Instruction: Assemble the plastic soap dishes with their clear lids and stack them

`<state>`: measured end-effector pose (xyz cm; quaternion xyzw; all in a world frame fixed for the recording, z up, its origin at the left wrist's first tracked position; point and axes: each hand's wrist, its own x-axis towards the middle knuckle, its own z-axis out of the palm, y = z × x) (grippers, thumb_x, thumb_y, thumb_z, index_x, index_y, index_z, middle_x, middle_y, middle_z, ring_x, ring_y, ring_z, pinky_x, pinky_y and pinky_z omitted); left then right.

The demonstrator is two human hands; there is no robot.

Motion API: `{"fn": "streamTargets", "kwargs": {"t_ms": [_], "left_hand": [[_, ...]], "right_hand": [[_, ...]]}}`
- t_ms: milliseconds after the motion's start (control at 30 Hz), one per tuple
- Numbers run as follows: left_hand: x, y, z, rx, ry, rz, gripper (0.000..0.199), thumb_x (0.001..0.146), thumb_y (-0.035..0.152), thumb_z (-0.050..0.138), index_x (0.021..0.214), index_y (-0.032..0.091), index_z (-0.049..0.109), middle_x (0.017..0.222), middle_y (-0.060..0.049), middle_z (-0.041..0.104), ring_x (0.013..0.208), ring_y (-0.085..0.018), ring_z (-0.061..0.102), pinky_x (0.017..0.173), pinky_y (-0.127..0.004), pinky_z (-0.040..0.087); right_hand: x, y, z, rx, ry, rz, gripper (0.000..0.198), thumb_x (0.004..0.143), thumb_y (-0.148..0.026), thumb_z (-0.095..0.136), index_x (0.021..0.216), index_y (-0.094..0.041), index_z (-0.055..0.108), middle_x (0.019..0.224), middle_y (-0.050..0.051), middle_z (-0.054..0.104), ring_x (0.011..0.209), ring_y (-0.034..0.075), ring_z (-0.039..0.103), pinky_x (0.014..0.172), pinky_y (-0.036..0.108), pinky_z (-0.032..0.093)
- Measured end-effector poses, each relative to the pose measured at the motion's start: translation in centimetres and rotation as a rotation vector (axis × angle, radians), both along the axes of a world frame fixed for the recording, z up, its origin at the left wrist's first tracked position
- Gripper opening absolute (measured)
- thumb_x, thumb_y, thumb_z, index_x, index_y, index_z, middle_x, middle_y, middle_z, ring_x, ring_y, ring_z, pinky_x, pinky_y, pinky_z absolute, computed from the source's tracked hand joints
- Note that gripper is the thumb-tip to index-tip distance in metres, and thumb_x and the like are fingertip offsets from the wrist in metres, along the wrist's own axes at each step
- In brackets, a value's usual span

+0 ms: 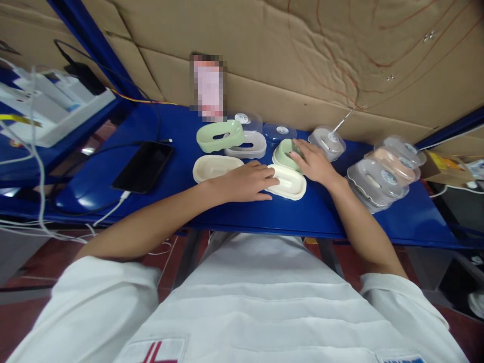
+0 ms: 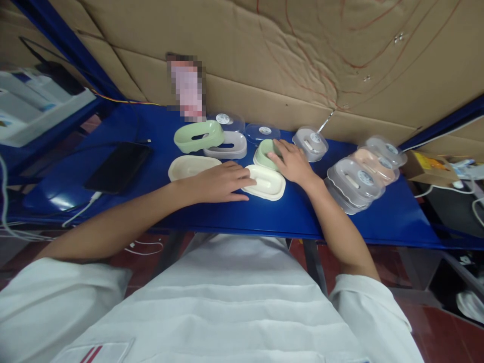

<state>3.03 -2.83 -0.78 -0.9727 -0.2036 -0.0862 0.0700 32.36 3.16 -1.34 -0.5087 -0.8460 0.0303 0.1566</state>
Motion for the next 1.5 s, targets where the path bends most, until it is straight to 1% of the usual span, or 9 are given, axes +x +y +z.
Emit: {"fn": "streamTargets", "kwargs": {"t_ms": [100,200,433,667,800,933,1033,1267,1500], "left_hand": [[-0.1,-0.1,0.3,0.000,0.008,-0.016,0.030,0.107,0.043,0.065,0.118,0.016,0.074,0.112,-0.012,0.073,0.104,-0.028,0.067,0.090,-0.038,0.042],[-0.1,-0.1,0.4,-0.003,-0.004,-0.026,0.027,0.107,0.041,0.066,0.112,0.016,0.074,0.110,-0.011,0.074,0.101,-0.027,0.067,0.089,-0.037,0.041],[0.1,-0.4,0.4,0.012,0.003,0.001,0.025,0.106,0.041,0.066,0.109,0.017,0.074,0.107,-0.010,0.075,0.098,-0.026,0.068,0.086,-0.036,0.042],[-0.1,-0.3,2.0,0.141,-0.074,0.044,0.047,0.095,0.041,0.082,0.130,0.013,0.065,0.123,-0.017,0.070,0.113,-0.034,0.065,0.093,-0.041,0.044],[-0.5,0.0,2.2,0.144,-0.105,0.020,0.046,0.094,0.039,0.083,0.128,0.014,0.065,0.130,-0.018,0.068,0.119,-0.036,0.063,0.099,-0.043,0.043],[-0.6,0.6,0.8,0.027,-0.113,-0.049,0.040,0.096,0.042,0.080,0.122,0.014,0.068,0.122,-0.016,0.072,0.115,-0.033,0.065,0.094,-0.040,0.044],[-0.6,0.8,0.1,0.023,-0.109,-0.047,0.041,0.098,0.043,0.077,0.125,0.013,0.069,0.123,-0.016,0.073,0.115,-0.033,0.065,0.094,-0.040,0.044],[-0.6,0.4,0.8,0.043,-0.055,-0.032,0.036,0.101,0.038,0.073,0.126,0.013,0.068,0.124,-0.017,0.072,0.114,-0.032,0.065,0.095,-0.041,0.044],[-0.5,0.3,0.6,0.014,-0.074,-0.026,0.027,0.104,0.034,0.070,0.123,0.016,0.067,0.125,-0.015,0.072,0.117,-0.030,0.065,0.096,-0.039,0.046]], "right_hand": [[0.3,0.0,0.2,-0.080,0.007,0.140,0.096,0.099,-0.088,0.041,0.167,-0.022,0.048,0.173,0.016,0.044,0.160,0.042,0.041,0.129,0.067,0.035],[0.5,-0.1,0.7,-0.057,0.036,0.203,0.092,0.092,-0.090,0.056,0.155,-0.024,0.064,0.171,0.015,0.048,0.156,0.043,0.048,0.128,0.065,0.039],[0.0,-0.7,1.8,0.134,0.008,0.133,0.074,0.103,-0.077,0.050,0.141,-0.020,0.075,0.165,0.018,0.055,0.153,0.043,0.050,0.125,0.066,0.040],[-2.0,-3.3,3.0,0.088,-0.099,0.275,0.064,0.105,-0.072,0.052,0.143,-0.025,0.074,0.165,0.013,0.056,0.154,0.043,0.047,0.124,0.066,0.040],[-3.5,-6.1,3.6,-0.046,-0.171,0.381,0.065,0.104,-0.069,0.056,0.151,-0.025,0.066,0.169,0.014,0.050,0.153,0.043,0.048,0.124,0.066,0.042],[-3.8,-7.8,3.4,-0.166,-0.227,0.382,0.077,0.103,-0.064,0.062,0.165,-0.020,0.048,0.179,0.019,0.031,0.164,0.044,0.033,0.127,0.068,0.038],[-3.6,-8.1,2.8,-0.209,-0.228,0.372,0.083,0.102,-0.062,0.065,0.168,-0.018,0.040,0.182,0.020,0.019,0.168,0.045,0.021,0.132,0.068,0.031],[-4.0,-8.6,2.0,-0.237,-0.217,0.334,0.074,0.108,-0.051,0.057,0.170,-0.022,0.031,0.185,0.018,0.008,0.171,0.042,0.004,0.136,0.069,0.018],[-1.8,-7.6,3.0,-0.320,-0.248,0.352,0.086,0.102,-0.054,0.067,0.173,-0.028,0.027,0.186,0.015,-0.002,0.171,0.042,0.005,0.133,0.068,0.023]]}}
